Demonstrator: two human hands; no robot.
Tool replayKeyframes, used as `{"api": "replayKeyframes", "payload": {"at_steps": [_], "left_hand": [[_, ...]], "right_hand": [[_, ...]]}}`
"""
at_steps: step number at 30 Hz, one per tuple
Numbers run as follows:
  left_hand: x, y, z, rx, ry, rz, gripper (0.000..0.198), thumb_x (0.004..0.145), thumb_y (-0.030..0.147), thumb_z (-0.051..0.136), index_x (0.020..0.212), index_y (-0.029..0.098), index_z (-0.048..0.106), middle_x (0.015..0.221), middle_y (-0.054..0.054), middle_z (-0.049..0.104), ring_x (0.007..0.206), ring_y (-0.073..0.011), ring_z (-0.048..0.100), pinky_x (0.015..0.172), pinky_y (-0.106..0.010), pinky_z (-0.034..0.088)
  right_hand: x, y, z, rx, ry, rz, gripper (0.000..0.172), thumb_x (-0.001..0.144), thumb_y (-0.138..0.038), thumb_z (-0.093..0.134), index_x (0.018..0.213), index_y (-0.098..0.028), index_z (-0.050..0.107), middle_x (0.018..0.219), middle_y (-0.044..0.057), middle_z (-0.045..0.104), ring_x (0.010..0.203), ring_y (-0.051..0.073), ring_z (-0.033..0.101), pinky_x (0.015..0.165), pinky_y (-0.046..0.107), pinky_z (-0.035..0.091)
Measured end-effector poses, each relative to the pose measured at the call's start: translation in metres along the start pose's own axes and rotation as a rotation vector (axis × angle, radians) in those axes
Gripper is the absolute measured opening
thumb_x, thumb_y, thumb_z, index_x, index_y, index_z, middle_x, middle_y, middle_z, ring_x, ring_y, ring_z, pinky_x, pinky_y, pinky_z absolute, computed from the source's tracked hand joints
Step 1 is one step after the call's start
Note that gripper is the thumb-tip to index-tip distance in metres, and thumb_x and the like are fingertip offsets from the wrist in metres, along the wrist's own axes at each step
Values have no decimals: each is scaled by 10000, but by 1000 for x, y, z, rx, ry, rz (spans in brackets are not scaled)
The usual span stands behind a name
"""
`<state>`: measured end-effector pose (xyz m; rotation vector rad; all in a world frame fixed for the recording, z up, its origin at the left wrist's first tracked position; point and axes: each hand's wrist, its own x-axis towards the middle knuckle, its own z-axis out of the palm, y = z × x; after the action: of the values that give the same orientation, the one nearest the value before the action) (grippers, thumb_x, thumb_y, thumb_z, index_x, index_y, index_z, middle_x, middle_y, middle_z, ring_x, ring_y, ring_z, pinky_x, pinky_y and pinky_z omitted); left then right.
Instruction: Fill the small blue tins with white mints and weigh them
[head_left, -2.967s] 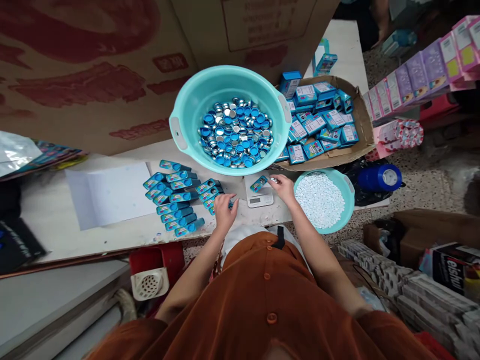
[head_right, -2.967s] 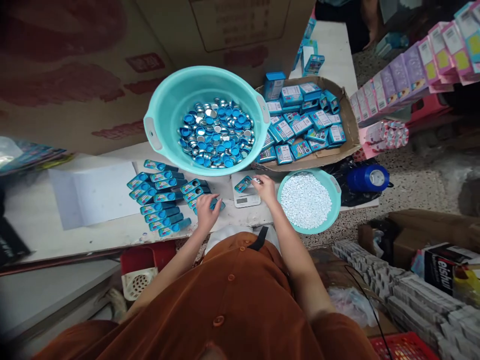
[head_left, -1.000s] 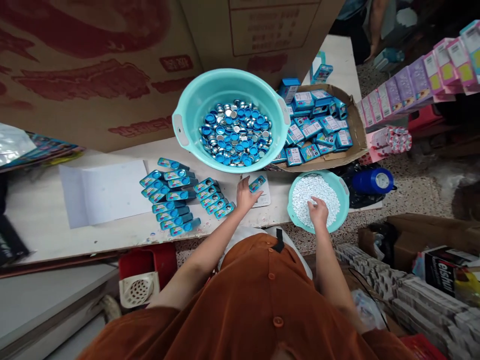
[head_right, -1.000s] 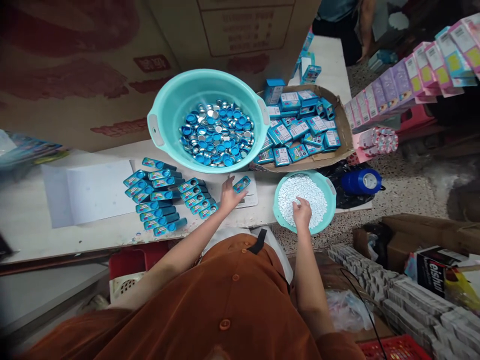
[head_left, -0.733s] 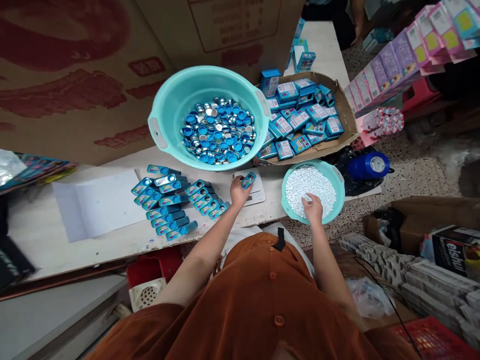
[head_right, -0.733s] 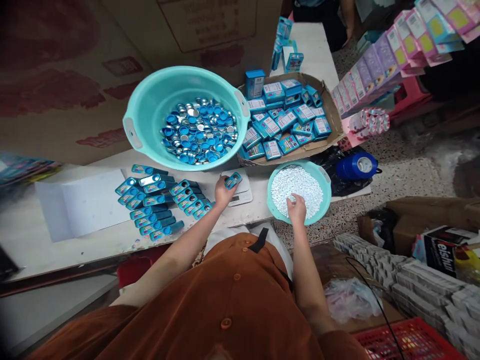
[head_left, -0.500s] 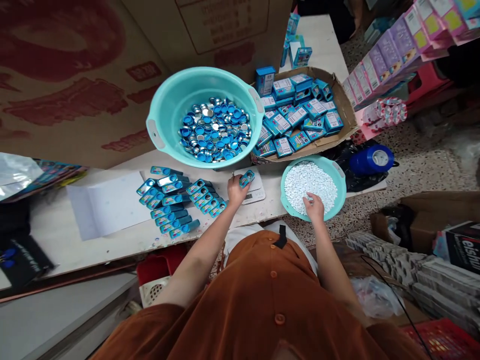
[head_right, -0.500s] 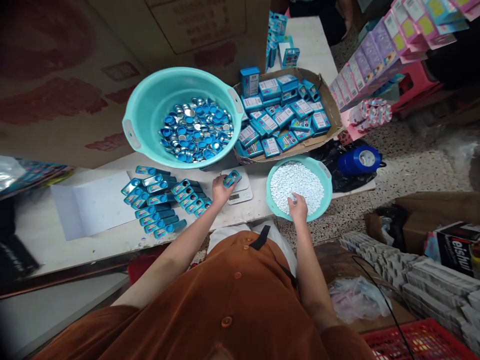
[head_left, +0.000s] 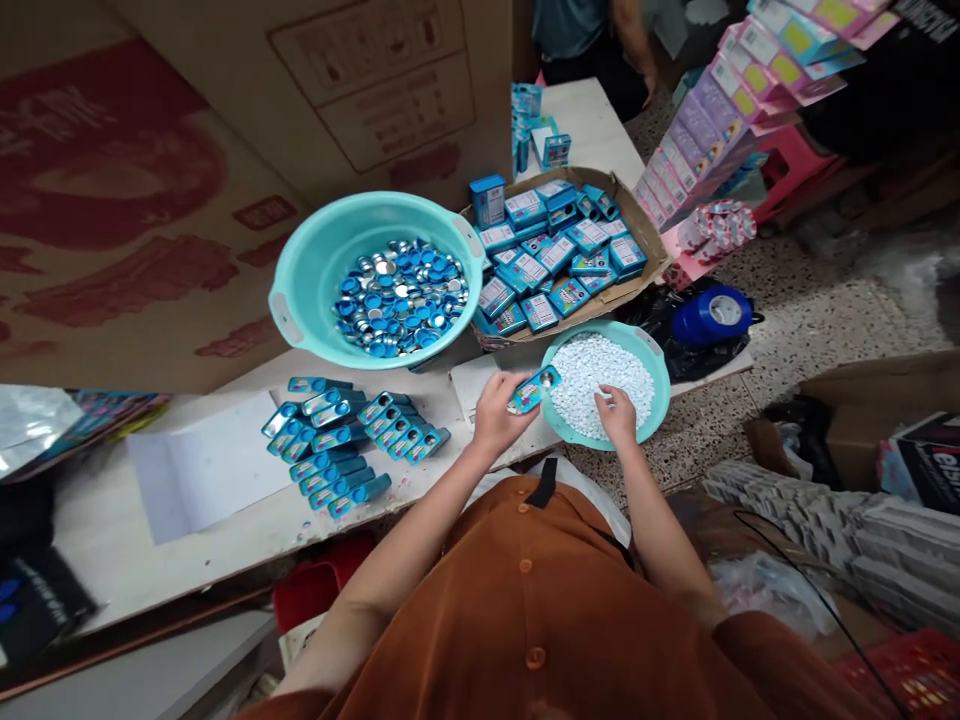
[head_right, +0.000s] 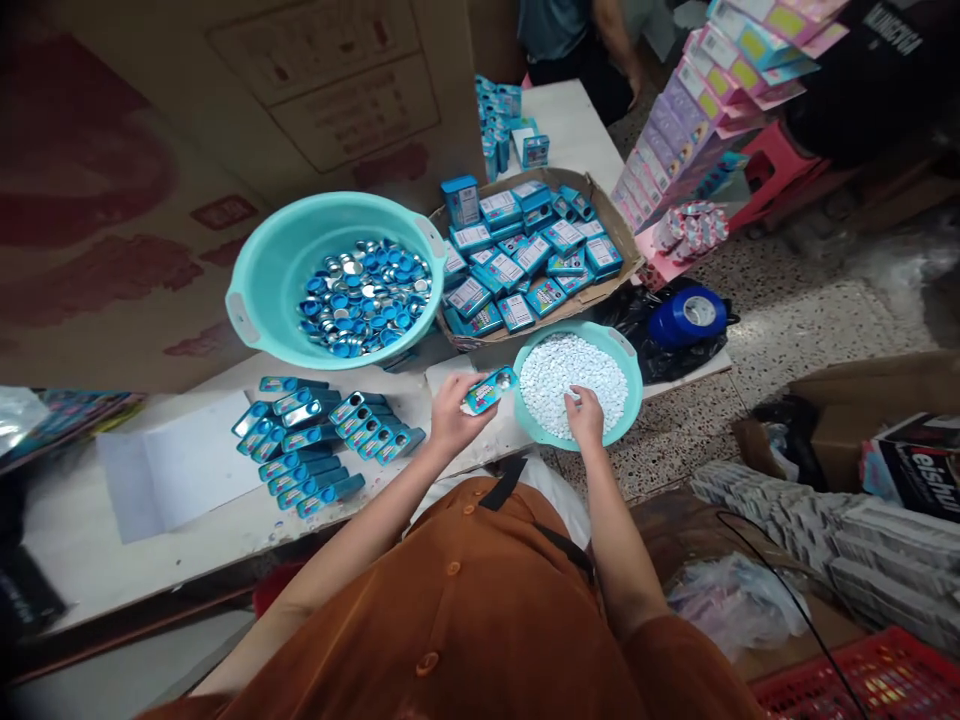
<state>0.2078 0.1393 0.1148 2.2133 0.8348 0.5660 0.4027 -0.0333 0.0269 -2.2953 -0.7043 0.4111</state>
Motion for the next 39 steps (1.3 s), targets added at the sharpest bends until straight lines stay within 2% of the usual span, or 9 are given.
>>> {"api": "replayKeyframes", "payload": {"at_steps": [2, 7, 14, 17, 23, 28, 34, 37, 39], "left_hand": [[9, 11, 12, 8, -55, 64, 396, 763, 266, 643, 1153, 251, 574, 995, -68, 558, 953, -231, 542, 840, -356, 459], [23, 14, 38, 37, -116, 139, 382, 734, 204, 638, 1114, 216, 604, 927, -64, 550, 904, -226, 531, 800, -352, 459], [25, 20, 40, 134, -157, 174, 391, 718, 202, 641, 1108, 224, 620, 894, -68, 539, 874, -239, 516, 776, -369, 452], [27, 16, 43, 186, -161, 166, 359, 702, 180, 635, 1060, 203, 639, 858, -70, 530, 844, -240, 508, 741, -364, 447], [23, 20, 43, 218, -162, 174, 394, 700, 182, 640, 1094, 200, 632, 883, -69, 534, 861, -231, 505, 753, -344, 440], [20, 19, 50, 172, -120, 146, 376, 683, 163, 652, 1058, 187, 648, 863, -68, 549, 847, -228, 522, 755, -346, 451], [15, 20, 48, -107, -32, 30, 334, 708, 225, 687, 1039, 213, 644, 942, -46, 610, 895, -195, 588, 800, -311, 474], [6, 8, 44, -222, 18, -65, 338, 695, 283, 717, 1017, 208, 645, 989, -45, 648, 936, -199, 606, 852, -322, 479], [-1, -8, 40, -255, 83, -190, 383, 676, 336, 735, 1021, 200, 642, 1002, -50, 659, 937, -208, 618, 858, -335, 487]], "right_hand": [[-1, 4, -1, 10, 19, 28, 375, 810, -418, 489, 1008, -145, 652, 1019, 129, 641, 698, 174, 586, 782, 366, 481], [-9, 18, -2, 57, 63, 93, 363, 805, -406, 490, 999, -149, 657, 1013, 119, 647, 695, 169, 583, 769, 352, 484], [-26, 35, -4, 127, 109, 157, 361, 800, -403, 493, 975, -134, 658, 993, 125, 655, 689, 170, 579, 755, 347, 489], [-26, 37, -5, 129, 115, 174, 362, 798, -400, 492, 969, -131, 662, 990, 125, 657, 689, 171, 580, 737, 339, 488], [-23, 38, -7, 114, 120, 159, 349, 803, -396, 483, 978, -152, 661, 988, 114, 656, 703, 172, 581, 734, 330, 486], [-20, 39, -9, 111, 115, 145, 343, 800, -391, 488, 967, -148, 664, 972, 116, 657, 694, 176, 576, 738, 339, 483], [-20, 37, -11, 106, 131, 132, 337, 811, -391, 482, 956, -149, 666, 973, 114, 662, 691, 172, 576, 770, 343, 480], [-23, 38, -13, 111, 139, 139, 346, 808, -391, 482, 964, -142, 666, 978, 118, 662, 700, 174, 579, 769, 342, 482], [-24, 41, -14, 111, 139, 147, 349, 806, -393, 481, 964, -141, 665, 984, 120, 662, 697, 172, 576, 757, 339, 485]]}}
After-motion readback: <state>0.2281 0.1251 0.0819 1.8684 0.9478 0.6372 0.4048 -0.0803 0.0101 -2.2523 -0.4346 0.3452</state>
